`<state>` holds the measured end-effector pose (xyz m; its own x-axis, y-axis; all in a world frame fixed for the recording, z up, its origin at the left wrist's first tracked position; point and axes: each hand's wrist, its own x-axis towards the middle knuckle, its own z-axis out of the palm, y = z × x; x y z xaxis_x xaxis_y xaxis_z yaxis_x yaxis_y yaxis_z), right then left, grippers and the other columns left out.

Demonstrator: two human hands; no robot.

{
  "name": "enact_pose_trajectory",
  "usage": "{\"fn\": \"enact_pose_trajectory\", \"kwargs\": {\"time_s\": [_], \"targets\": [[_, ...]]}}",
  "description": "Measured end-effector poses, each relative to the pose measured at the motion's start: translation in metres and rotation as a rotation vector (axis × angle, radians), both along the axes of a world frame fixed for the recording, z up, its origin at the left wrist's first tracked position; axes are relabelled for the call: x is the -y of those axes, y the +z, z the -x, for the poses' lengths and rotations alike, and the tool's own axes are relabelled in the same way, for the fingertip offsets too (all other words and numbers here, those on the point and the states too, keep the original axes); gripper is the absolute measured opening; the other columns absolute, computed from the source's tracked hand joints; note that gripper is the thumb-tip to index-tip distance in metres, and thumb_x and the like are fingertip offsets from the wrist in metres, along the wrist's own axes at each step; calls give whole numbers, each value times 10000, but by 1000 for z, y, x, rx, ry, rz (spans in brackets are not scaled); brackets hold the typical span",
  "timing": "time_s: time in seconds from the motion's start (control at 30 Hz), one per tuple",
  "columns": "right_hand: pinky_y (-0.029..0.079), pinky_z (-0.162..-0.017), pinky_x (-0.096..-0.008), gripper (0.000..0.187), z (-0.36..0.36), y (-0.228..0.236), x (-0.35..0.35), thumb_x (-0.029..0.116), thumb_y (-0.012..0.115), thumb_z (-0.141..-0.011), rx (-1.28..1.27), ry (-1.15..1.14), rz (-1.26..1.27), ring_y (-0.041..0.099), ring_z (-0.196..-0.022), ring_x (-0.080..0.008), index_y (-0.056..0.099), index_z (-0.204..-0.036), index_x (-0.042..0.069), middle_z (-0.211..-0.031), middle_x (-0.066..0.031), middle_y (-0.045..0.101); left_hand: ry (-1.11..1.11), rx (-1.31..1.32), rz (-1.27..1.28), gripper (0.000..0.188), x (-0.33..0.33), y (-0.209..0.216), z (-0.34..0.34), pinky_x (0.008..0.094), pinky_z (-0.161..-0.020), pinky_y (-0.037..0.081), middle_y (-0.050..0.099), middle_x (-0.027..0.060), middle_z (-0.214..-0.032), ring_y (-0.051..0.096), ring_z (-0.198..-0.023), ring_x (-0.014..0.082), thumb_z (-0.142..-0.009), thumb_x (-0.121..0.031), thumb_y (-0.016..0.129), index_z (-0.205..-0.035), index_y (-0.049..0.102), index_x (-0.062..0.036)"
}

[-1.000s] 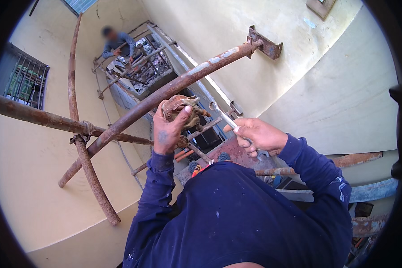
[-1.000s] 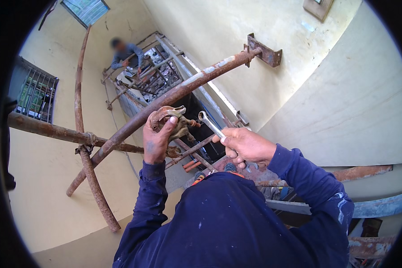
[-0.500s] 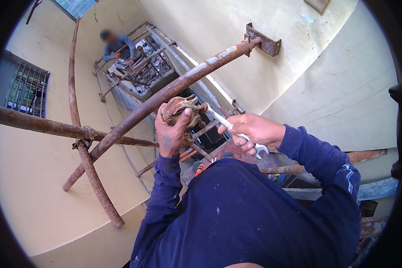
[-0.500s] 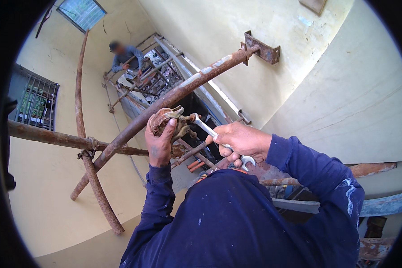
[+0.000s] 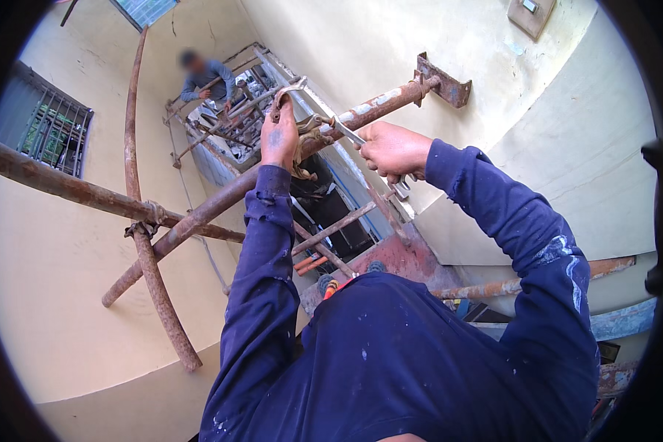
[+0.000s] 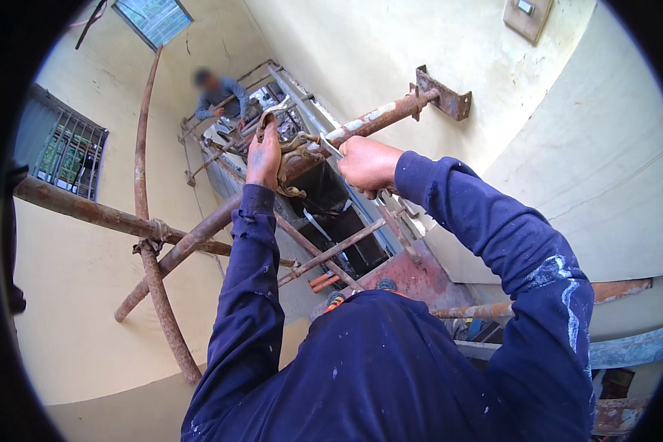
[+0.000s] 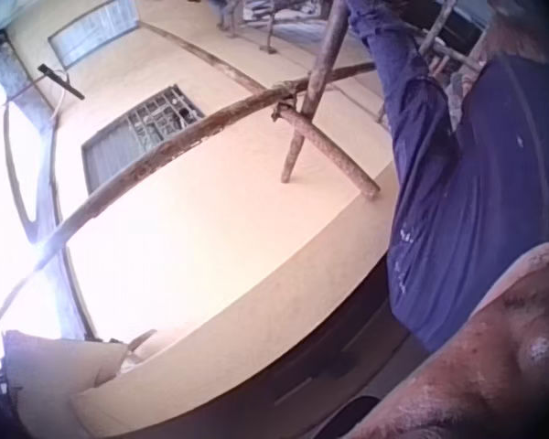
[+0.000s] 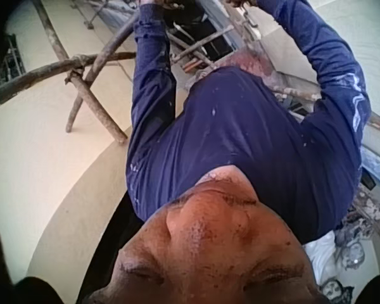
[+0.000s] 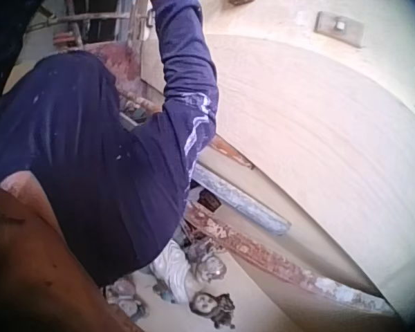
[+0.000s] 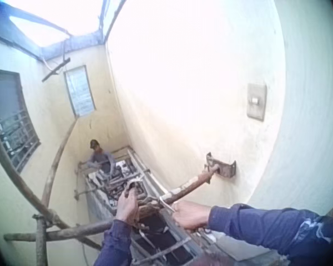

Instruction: The person assembles a metal scaffolding frame by lifting and positioning a long pole, then securing it to a wall bracket using a hammer and a locking mechanism. The worker repeatedly adjusts the pole and tightens the bracket to stabilize the structure.

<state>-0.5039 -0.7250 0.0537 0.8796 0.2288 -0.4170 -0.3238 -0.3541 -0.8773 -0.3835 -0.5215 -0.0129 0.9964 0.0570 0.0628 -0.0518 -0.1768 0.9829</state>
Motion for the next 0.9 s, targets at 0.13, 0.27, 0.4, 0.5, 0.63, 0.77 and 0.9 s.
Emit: {"fn": "enact_pose_trajectory", "kwargs": {"time_s": [0.13,0.27,0.4,0.5,0.63,0.77,0.9], "targets": [[307,-336,-286,250,-36,-20,11,70,533,-938,-304,-104,-98,456,-423,-99,506,-690,53,-570,-20,467,113,-122,-424,516,12,-25,-12,459,-974,490,719,241,-1123,660,-1115,410,-947,-509,546,-1170,716,-75],[328,-351,-225,138,-54,-23,12,88,492,-989,-251,-73,-53,425,-451,-52,586,-1039,1,-660,15,482,255,48,-661,304,21,1,2,481,-935,515,736,220,-1066,691,-1018,405,-880,-264,587,-1091,734,-102],[364,-355,-220,126,-58,-28,-6,71,499,-973,-316,-147,-148,449,-454,-57,593,-1031,9,-667,10,504,130,258,-140,339,10,-21,-17,359,-843,547,754,159,-983,722,-877,265,-803,32,539,-1062,737,-59],[383,-354,-252,84,-45,-35,-4,108,508,-984,-201,-141,-145,467,-440,-93,562,-989,45,-650,-7,495,6,252,-42,283,5,-30,-19,300,-821,532,748,83,-921,675,-836,141,-811,-21,589,-1042,752,-7],[400,-350,-294,100,-42,-33,9,133,525,-987,-159,-72,19,512,-444,-125,589,-945,69,-614,-23,499,-171,114,24,319,7,-13,-24,300,-808,550,764,130,-898,711,-839,163,-793,-226,736,-971,756,38],[389,-353,-334,143,-49,-31,15,116,511,-979,-239,-112,-89,504,-434,-162,621,-1016,34,-624,-17,505,-62,68,-258,342,20,-2,-17,354,-804,586,768,199,-855,759,-825,250,-772,-291,740,-923,786,13],[539,-642,-469,259,-21,-69,-14,126,500,-971,316,-137,348,683,-660,-375,657,-1082,-48,-744,-242,665,-96,12,-462,478,21,5,-36,333,-816,566,770,173,-867,741,-817,246,-739,-361,766,-974,770,54]]}}
